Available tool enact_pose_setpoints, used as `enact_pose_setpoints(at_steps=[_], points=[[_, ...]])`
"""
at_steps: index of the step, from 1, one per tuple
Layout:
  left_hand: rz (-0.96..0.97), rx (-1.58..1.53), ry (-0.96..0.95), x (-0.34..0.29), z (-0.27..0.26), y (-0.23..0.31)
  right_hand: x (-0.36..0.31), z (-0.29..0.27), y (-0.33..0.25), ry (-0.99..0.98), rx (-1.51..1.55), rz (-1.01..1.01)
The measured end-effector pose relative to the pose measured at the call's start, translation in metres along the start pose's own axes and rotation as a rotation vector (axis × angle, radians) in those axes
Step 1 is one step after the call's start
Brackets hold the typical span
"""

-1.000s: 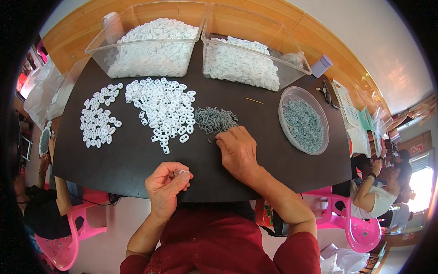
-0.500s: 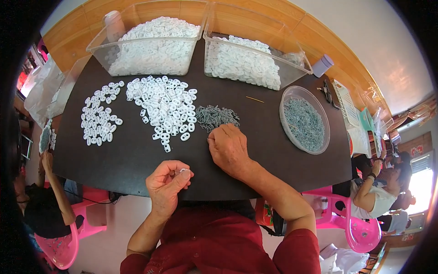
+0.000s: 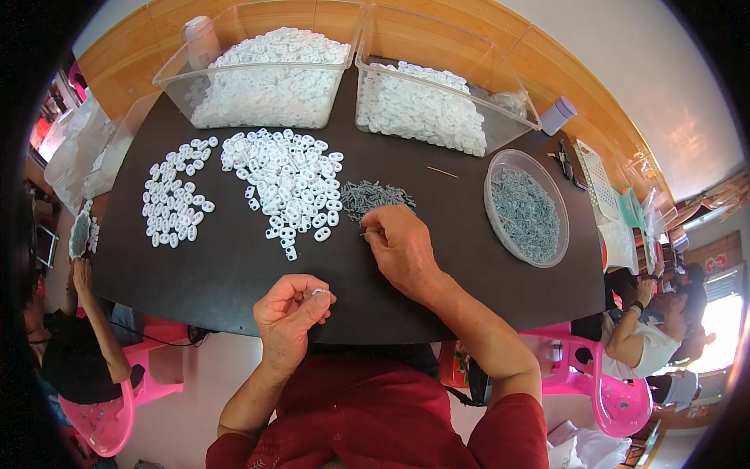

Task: Manually assembling small white plastic oval-shaped parts with tiny metal pins.

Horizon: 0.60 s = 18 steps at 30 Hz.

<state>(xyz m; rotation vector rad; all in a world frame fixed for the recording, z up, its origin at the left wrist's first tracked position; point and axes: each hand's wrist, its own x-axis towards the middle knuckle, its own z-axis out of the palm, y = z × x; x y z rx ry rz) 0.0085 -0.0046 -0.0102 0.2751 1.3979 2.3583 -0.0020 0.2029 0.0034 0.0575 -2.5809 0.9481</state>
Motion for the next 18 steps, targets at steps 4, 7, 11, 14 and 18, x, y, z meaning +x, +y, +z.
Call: enact_pose_setpoints(at_steps=[4,7,11,14,18], points=[[0.007,0.012,0.016,0.000,0.001,0.001,-0.002,-0.004,-0.008,-0.027,0.152,0.134],[-0.016,0.004,0.037,0.003,0.002,0.003,-0.003,-0.009,-0.015,-0.048,0.278,0.263],[-0.023,-0.019,0.081,0.004,0.007,0.005,-0.002,-0.013,-0.018,-0.168,0.551,0.386],[-0.026,-0.035,0.115,0.007,0.008,0.005,-0.005,-0.015,-0.025,-0.265,0.660,0.422],[-0.038,-0.020,0.123,0.007,0.009,0.005,-0.011,-0.017,-0.042,-0.323,0.684,0.408]])
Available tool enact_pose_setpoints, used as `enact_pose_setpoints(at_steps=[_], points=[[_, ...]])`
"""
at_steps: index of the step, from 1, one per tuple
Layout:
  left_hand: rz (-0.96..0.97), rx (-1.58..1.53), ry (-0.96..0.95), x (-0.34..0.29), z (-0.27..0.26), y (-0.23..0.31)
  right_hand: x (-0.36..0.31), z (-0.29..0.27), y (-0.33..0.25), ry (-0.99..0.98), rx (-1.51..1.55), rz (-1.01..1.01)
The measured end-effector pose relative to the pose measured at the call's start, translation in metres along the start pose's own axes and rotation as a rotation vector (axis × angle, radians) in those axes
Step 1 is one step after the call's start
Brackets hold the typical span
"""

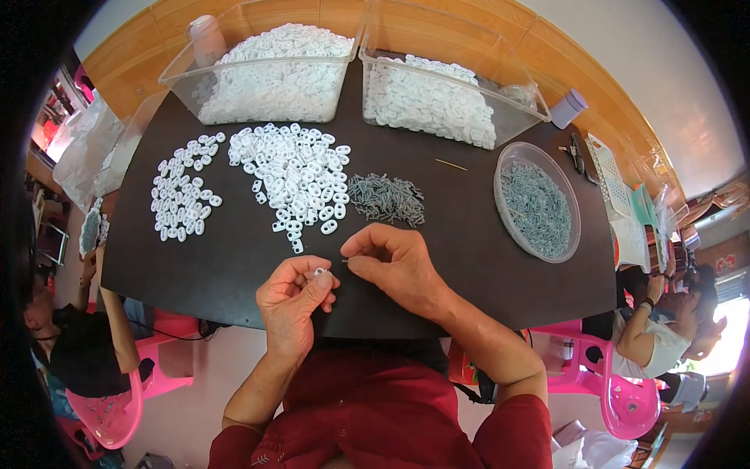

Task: Manually assembling small white plastic oval-shaped parts with tiny metal pins.

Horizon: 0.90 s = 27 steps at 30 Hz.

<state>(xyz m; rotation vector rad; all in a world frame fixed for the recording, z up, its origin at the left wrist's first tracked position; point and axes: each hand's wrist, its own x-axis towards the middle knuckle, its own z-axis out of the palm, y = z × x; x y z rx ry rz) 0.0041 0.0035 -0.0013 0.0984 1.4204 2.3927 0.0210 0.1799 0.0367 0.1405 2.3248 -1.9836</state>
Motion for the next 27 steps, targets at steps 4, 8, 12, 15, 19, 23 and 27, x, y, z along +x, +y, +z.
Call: enact_pose_setpoints(at_steps=[4,8,12,15,19,23,27], points=[[-0.014,0.055,-0.030,0.000,0.001,0.003,-0.006,0.010,-0.006,0.020,-0.055,0.007],[0.026,0.068,-0.058,-0.001,0.001,0.004,-0.008,0.014,-0.009,0.021,-0.186,-0.093],[0.044,0.058,-0.076,-0.001,0.000,0.004,-0.010,0.020,-0.005,0.055,-0.141,-0.137],[0.043,0.052,-0.067,-0.003,-0.001,0.001,-0.010,0.024,-0.003,0.099,-0.182,-0.209],[0.056,0.028,-0.045,-0.004,-0.002,0.001,-0.009,0.027,0.002,0.128,-0.372,-0.346],[0.099,0.048,-0.063,-0.001,-0.006,-0.002,-0.009,0.031,0.004,0.164,-0.429,-0.371],[0.133,0.101,-0.034,-0.002,-0.008,0.000,-0.009,0.031,0.007,0.159,-0.336,-0.323]])
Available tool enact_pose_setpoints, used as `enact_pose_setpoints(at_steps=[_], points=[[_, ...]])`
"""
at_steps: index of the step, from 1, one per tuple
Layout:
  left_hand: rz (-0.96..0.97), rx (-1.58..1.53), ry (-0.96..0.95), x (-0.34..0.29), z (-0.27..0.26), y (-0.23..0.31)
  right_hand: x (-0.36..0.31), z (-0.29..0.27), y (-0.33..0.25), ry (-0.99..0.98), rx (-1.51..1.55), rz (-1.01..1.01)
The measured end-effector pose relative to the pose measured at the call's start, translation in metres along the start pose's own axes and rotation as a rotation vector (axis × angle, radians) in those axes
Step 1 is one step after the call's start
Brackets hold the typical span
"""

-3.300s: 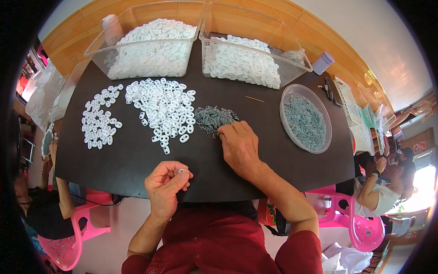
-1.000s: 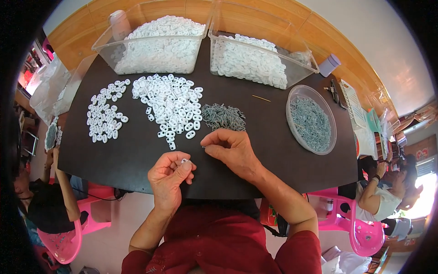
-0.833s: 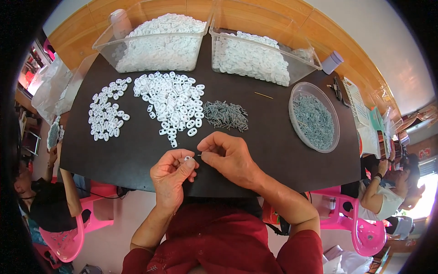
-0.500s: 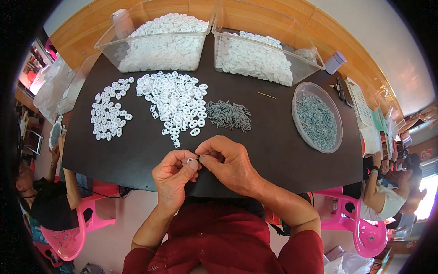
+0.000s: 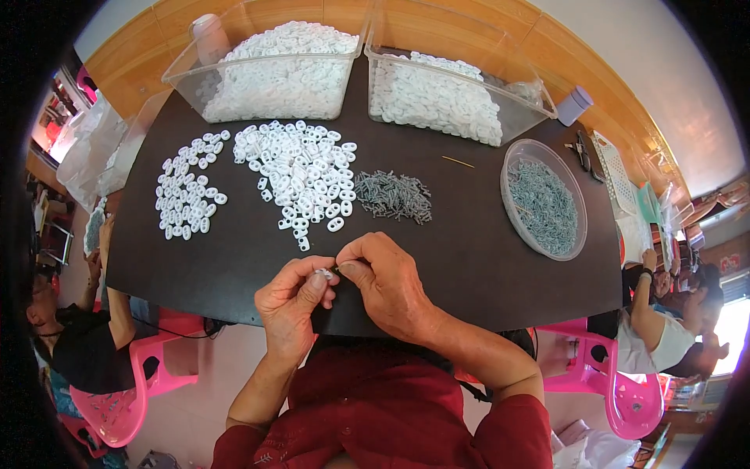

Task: Manually assembling small white plastic oval-shaped parts with tiny metal pins.

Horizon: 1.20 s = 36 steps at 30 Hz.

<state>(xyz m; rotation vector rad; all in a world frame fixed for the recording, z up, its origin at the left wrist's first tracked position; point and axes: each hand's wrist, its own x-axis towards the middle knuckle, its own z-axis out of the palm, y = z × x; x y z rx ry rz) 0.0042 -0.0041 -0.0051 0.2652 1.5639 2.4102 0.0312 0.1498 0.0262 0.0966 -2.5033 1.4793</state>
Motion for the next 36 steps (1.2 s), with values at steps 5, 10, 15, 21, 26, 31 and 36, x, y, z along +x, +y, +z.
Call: enact_pose_setpoints(at_steps=[5,10,15,21,26,31,36], points=[[-0.046,-0.013,0.028,-0.003,0.003,0.003,-0.002,0.005,-0.002,-0.003,0.046,0.049],[0.101,0.188,0.018,-0.004,0.001,0.000,-0.002,0.006,-0.003,-0.010,0.047,0.048],[0.128,0.243,0.010,-0.004,0.001,0.000,-0.002,0.006,-0.001,0.004,-0.052,-0.021],[0.172,0.358,-0.002,-0.005,-0.001,0.001,-0.001,0.008,-0.003,0.018,-0.040,-0.022],[0.207,0.381,0.015,-0.005,0.000,0.000,-0.001,0.010,-0.002,0.014,-0.076,-0.049],[0.395,0.599,-0.003,-0.003,-0.002,0.000,-0.001,0.011,-0.001,0.003,-0.122,-0.095],[0.526,0.655,-0.017,0.000,-0.002,0.000,-0.003,0.013,0.002,-0.011,-0.118,-0.120]])
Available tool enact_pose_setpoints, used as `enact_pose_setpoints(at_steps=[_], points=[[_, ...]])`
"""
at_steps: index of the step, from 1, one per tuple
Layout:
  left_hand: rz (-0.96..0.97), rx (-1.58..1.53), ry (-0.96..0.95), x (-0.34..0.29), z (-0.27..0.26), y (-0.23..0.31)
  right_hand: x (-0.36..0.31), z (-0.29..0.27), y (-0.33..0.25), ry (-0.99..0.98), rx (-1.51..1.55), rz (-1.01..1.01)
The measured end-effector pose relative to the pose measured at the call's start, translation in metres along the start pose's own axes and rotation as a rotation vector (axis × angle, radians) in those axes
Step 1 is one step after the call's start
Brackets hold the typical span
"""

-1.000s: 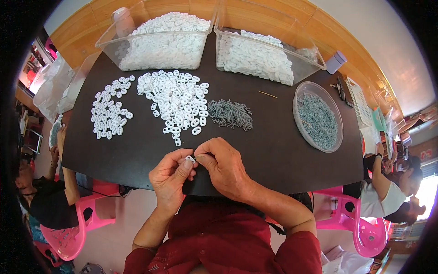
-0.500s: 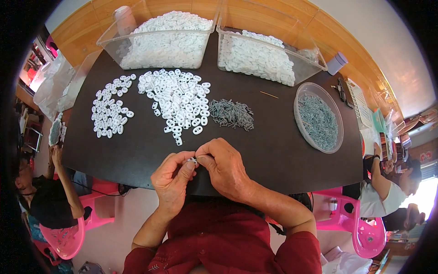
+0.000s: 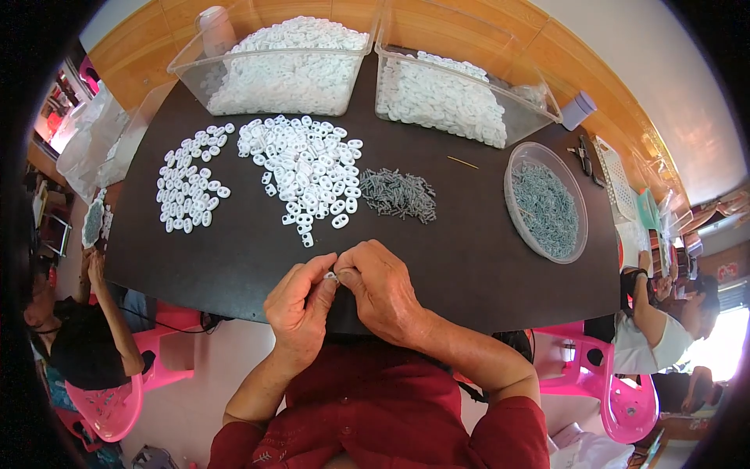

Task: Manually assembling small white plastic oval-shaped parts with tiny metal pins.

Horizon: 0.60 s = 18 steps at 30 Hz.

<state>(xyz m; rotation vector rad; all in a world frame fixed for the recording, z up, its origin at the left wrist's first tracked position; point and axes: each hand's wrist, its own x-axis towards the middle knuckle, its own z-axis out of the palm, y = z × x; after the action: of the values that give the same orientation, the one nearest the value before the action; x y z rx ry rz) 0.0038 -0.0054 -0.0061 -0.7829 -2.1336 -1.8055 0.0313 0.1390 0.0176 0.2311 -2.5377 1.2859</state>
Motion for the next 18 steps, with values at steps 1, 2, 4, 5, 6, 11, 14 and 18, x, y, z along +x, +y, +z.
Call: enact_pose_setpoints(at_steps=[1,2,4,5,6,11,14,18], points=[[-0.037,-0.028,-0.007,0.0000,-0.0006,0.0007,-0.0001,0.0003,-0.0007,-0.001,-0.001,-0.001],[-0.038,-0.028,-0.005,-0.0011,-0.0010,0.0002,-0.0002,0.0006,-0.0022,-0.001,0.018,0.023],[-0.177,-0.116,-0.011,-0.0035,-0.0019,-0.0009,-0.0001,0.0000,-0.0039,-0.002,0.035,0.047],[-0.177,-0.116,-0.010,-0.0032,-0.0020,-0.0008,-0.0001,-0.0008,-0.0044,-0.009,0.083,0.085],[-0.174,-0.118,-0.007,-0.0028,-0.0026,-0.0004,-0.0002,-0.0013,-0.0049,-0.018,0.133,0.124],[-0.159,-0.103,-0.008,-0.0014,-0.0041,0.0010,-0.0003,-0.0031,-0.0068,-0.034,0.147,0.152],[-0.080,-0.065,-0.014,0.0004,-0.0041,0.0017,0.0002,-0.0041,-0.0055,-0.044,0.131,0.149],[0.000,-0.019,-0.017,0.0003,-0.0028,0.0010,-0.0002,-0.0038,-0.0060,-0.066,0.082,0.104]])
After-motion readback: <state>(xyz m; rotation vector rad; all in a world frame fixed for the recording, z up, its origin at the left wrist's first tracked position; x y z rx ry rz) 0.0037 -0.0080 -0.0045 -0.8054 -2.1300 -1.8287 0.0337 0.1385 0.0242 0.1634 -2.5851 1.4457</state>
